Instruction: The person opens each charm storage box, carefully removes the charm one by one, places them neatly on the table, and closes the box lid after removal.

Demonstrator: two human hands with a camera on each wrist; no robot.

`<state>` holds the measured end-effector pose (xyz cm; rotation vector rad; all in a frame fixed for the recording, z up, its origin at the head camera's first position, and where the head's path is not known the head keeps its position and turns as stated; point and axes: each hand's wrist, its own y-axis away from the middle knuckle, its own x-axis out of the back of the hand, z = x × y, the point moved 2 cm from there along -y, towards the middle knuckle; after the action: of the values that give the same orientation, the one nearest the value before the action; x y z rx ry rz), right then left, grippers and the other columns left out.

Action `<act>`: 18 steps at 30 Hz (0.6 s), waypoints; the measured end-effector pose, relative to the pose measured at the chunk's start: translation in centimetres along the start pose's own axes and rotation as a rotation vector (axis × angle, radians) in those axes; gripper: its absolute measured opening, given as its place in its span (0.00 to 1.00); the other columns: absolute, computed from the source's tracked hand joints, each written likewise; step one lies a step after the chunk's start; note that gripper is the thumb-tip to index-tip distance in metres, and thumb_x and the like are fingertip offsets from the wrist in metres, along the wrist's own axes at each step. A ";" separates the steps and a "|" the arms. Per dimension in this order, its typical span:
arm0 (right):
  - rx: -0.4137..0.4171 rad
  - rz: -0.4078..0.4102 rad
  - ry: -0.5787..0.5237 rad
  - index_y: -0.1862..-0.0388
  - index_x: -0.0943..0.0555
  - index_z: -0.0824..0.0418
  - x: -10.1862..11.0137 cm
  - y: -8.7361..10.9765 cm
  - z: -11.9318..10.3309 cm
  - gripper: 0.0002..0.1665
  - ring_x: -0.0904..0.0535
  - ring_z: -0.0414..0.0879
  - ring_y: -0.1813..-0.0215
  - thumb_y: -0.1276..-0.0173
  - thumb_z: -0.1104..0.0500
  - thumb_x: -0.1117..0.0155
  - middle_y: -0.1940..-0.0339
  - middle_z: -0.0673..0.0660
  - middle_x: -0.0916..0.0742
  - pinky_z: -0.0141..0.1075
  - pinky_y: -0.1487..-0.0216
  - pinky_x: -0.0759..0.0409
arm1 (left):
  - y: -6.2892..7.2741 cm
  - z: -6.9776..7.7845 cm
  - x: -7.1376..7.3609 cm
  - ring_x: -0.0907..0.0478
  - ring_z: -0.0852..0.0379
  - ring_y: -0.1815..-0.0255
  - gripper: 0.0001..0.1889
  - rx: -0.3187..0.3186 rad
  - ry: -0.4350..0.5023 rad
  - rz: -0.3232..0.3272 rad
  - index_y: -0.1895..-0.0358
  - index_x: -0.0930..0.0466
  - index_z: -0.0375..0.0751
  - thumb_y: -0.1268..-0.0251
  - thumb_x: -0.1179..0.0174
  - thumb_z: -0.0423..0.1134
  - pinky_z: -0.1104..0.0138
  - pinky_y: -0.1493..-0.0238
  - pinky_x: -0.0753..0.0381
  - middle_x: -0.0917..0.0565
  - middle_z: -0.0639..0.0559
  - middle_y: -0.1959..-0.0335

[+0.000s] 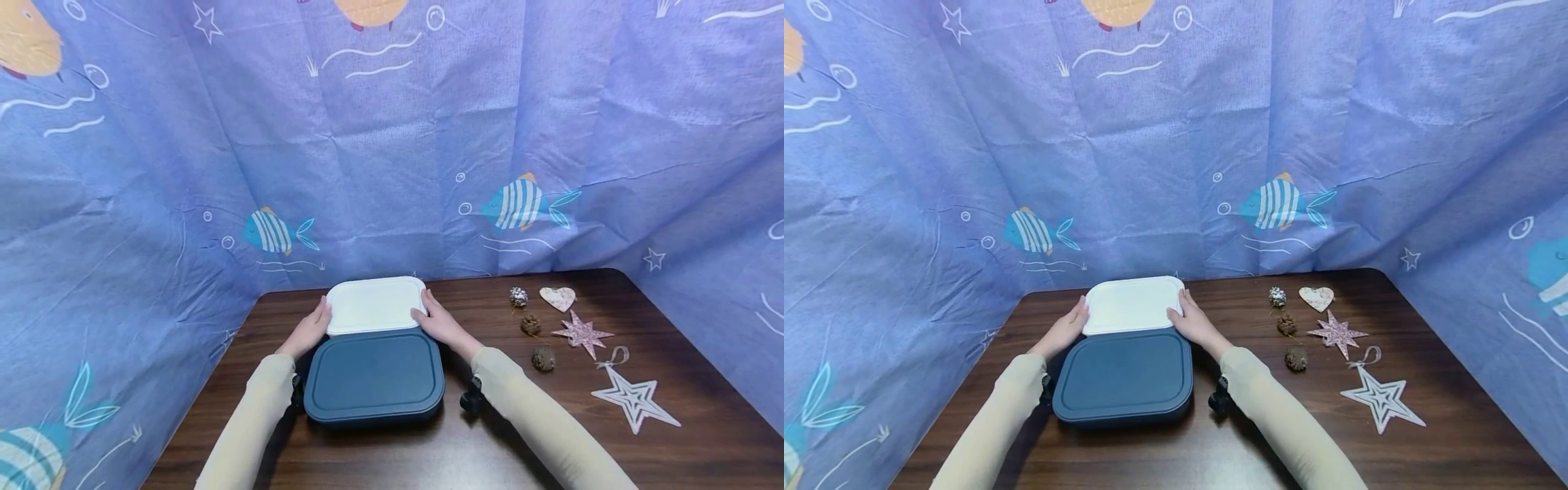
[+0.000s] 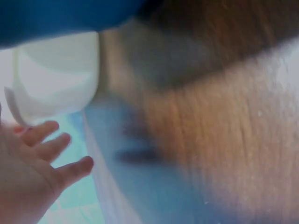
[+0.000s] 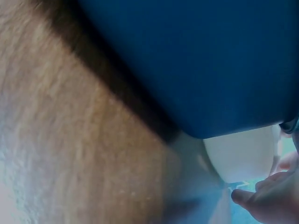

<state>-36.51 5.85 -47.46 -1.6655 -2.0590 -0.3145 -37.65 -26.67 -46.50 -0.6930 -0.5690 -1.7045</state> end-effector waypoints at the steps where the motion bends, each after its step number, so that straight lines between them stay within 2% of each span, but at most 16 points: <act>1: 0.000 -0.003 0.000 0.20 0.53 0.72 0.0 0.1 -0.1 0.44 0.56 0.60 0.18 0.19 0.49 0.49 0.18 0.70 0.49 0.52 0.21 0.53 | 0.2 0.1 0.0 0.58 0.41 0.19 0.38 -0.001 0.014 -0.022 0.19 0.63 0.35 0.16 0.69 0.58 0.47 0.22 0.54 0.58 0.40 0.18; 3: -0.003 -0.006 0.000 0.20 0.53 0.72 0.1 0.3 -0.2 0.43 0.56 0.60 0.18 0.19 0.48 0.51 0.18 0.70 0.49 0.52 0.21 0.54 | 0.5 0.5 0.0 0.62 0.42 0.18 0.40 -0.007 0.033 -0.051 0.19 0.66 0.33 0.17 0.69 0.59 0.47 0.22 0.57 0.61 0.39 0.18; 7: 0.004 0.009 0.019 0.20 0.52 0.73 0.1 0.7 -0.5 0.42 0.56 0.60 0.18 0.19 0.50 0.50 0.19 0.70 0.48 0.51 0.21 0.53 | 1.2 1.1 -0.3 0.63 0.38 0.19 0.39 -0.047 0.010 -0.061 0.21 0.68 0.28 0.16 0.68 0.56 0.45 0.22 0.59 0.61 0.33 0.19; 18: 0.023 0.046 0.058 0.20 0.51 0.74 -0.3 1.1 -0.3 0.41 0.54 0.62 0.18 0.19 0.51 0.51 0.19 0.71 0.47 0.52 0.22 0.51 | 2.0 1.3 -0.8 0.56 0.36 0.19 0.36 -0.059 -0.100 0.013 0.20 0.63 0.30 0.15 0.67 0.53 0.45 0.23 0.54 0.55 0.34 0.19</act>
<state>-35.31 5.74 -47.51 -1.6675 -1.9718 -0.3192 -35.34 -25.70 -46.08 -0.8261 -0.5837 -1.6874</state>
